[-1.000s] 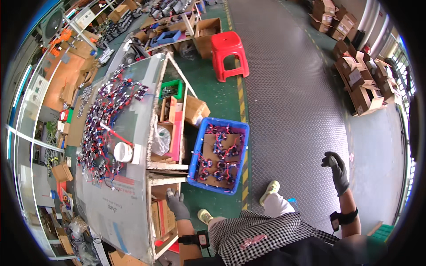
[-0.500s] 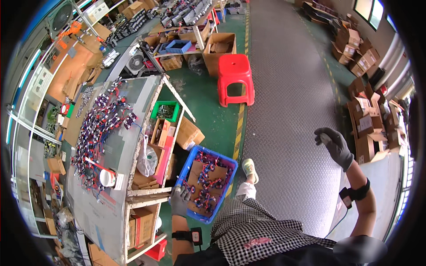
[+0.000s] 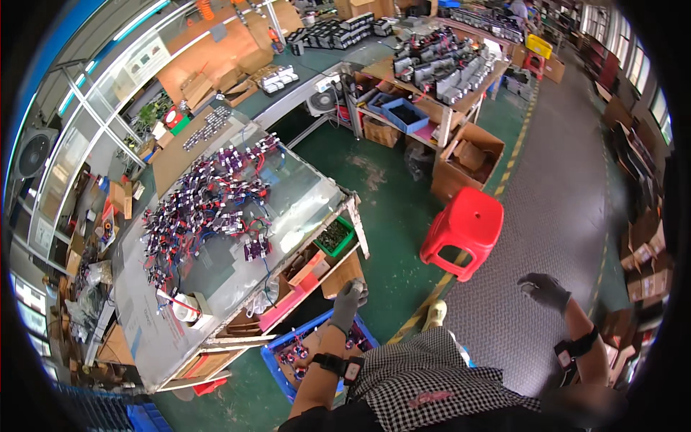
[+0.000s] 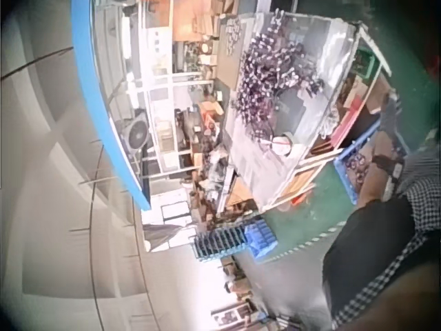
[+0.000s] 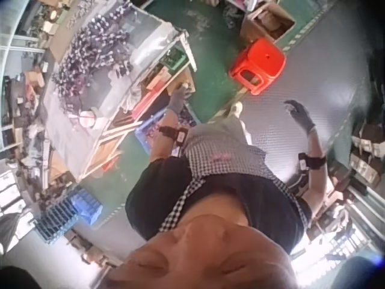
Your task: Assembling circuit boards by inserting metal connectors and using an electric screwdriver.
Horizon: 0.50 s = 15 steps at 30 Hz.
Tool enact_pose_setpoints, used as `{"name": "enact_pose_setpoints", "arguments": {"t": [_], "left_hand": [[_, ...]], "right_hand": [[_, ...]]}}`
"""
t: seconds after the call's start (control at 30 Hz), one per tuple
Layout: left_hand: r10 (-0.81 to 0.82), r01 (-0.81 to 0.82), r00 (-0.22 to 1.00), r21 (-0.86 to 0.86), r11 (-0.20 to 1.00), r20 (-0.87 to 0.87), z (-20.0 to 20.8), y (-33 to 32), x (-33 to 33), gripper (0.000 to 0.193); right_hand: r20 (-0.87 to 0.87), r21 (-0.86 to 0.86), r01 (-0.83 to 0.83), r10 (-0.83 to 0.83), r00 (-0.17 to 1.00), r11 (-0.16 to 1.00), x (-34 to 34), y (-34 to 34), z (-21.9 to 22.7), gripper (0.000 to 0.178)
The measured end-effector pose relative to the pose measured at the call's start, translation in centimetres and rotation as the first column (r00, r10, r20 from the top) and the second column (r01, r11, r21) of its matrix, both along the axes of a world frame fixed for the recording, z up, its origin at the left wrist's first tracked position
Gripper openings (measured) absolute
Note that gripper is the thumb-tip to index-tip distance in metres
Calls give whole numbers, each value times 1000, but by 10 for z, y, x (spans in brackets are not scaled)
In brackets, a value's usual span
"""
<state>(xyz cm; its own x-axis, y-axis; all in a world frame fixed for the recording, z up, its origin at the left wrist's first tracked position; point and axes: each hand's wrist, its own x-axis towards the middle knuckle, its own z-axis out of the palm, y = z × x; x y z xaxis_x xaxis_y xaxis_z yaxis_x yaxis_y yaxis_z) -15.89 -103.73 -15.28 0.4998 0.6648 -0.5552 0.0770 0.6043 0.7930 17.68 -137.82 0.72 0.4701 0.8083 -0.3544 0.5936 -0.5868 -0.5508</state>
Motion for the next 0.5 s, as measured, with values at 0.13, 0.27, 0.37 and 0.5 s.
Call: {"name": "enact_pose_setpoints", "arguments": {"t": [0.13, 0.27, 0.37, 0.5], "left_hand": [[115, -121, 992, 158, 980, 52, -14, 58, 57, 25], [367, -374, 923, 55, 926, 113, -21, 104, 101, 26], [438, -444, 894, 57, 894, 93, -9, 129, 123, 27], [440, -295, 882, 529, 796, -170, 14, 183, 125, 24]], "right_hand": [[-145, 46, -74, 80, 986, 996, 116, 102, -38, 24], [-366, 99, -36, 70, 928, 994, 233, 214, -93, 23], [-128, -62, -162, 153, 980, 985, 303, 289, -143, 29], [289, -529, -195, 391, 874, 826, 371, 384, -220, 37]]}}
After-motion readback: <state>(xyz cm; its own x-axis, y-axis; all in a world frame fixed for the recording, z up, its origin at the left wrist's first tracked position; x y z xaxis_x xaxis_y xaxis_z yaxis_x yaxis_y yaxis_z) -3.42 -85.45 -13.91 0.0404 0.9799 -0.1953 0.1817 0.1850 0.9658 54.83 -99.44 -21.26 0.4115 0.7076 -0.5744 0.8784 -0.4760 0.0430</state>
